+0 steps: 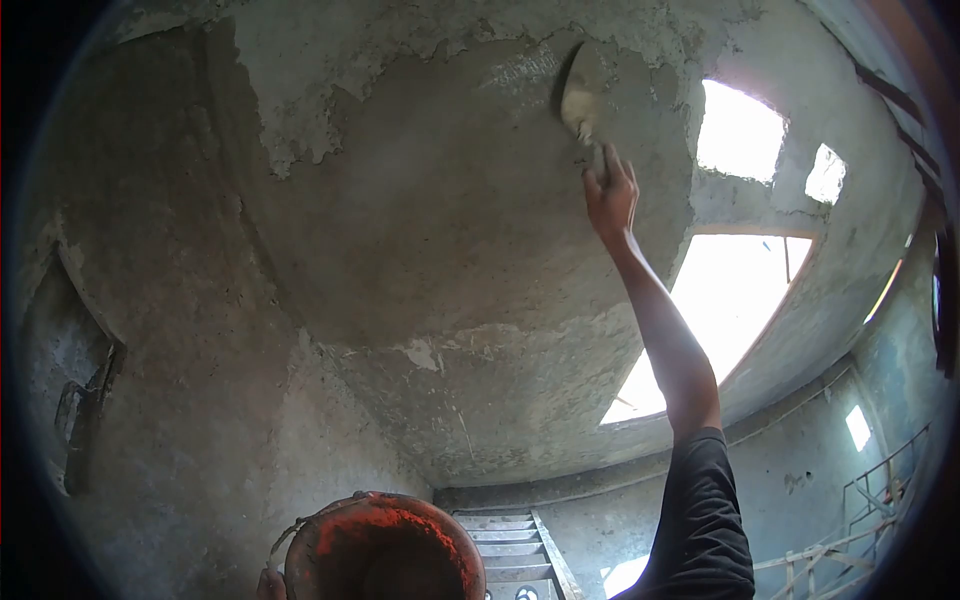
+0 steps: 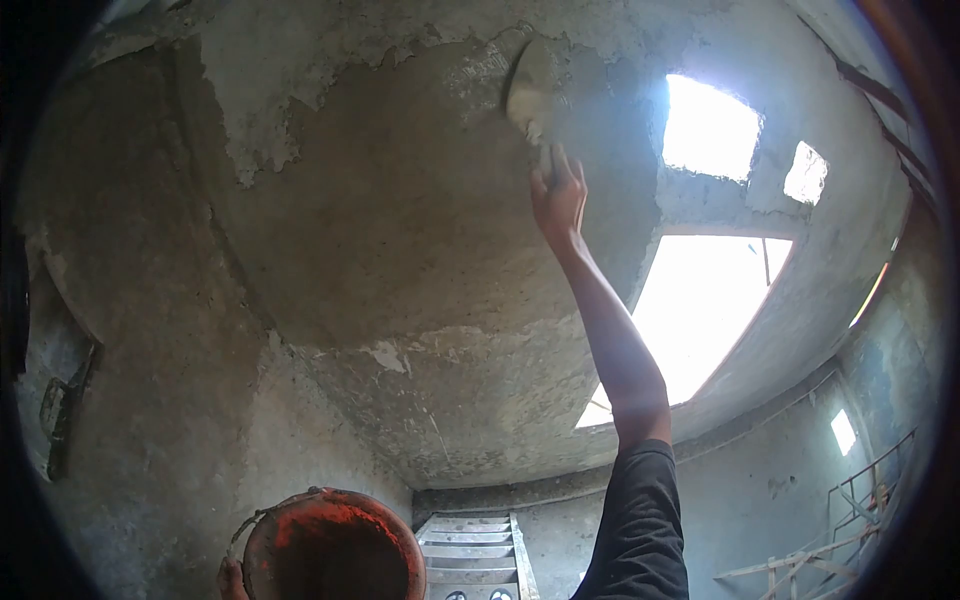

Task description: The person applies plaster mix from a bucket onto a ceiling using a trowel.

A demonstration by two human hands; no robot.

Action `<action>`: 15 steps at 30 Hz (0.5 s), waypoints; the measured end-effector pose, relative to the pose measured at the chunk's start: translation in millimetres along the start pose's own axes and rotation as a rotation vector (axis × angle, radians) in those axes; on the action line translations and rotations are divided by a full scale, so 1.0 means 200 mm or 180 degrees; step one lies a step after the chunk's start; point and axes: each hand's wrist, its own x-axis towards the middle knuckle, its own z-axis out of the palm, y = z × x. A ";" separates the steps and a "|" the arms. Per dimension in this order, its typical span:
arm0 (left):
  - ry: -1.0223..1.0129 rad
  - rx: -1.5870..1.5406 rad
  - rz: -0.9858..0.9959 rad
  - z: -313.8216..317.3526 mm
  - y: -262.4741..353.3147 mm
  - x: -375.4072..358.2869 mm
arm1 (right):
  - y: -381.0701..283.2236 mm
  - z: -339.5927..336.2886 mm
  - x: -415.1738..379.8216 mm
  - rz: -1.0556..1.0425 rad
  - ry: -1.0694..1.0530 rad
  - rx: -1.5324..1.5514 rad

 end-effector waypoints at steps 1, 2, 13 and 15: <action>0.0002 0.0005 0.0000 0.01 0.03 -0.02 | 0.00 0.00 0.04 0.0150 0.0049 0.0007; 0.0048 -0.0041 -0.0080 0.03 0.08 -0.03 | 0.00 0.01 0.06 0.0155 0.0048 0.0004; 0.0067 -0.0072 -0.0187 0.02 0.09 -0.05 | -0.14 0.12 -0.23 -0.0604 -0.0922 0.0694; 0.0080 -0.0044 -0.0119 0.02 0.06 -0.03 | -0.05 0.11 -0.20 -0.0470 -0.0709 0.0420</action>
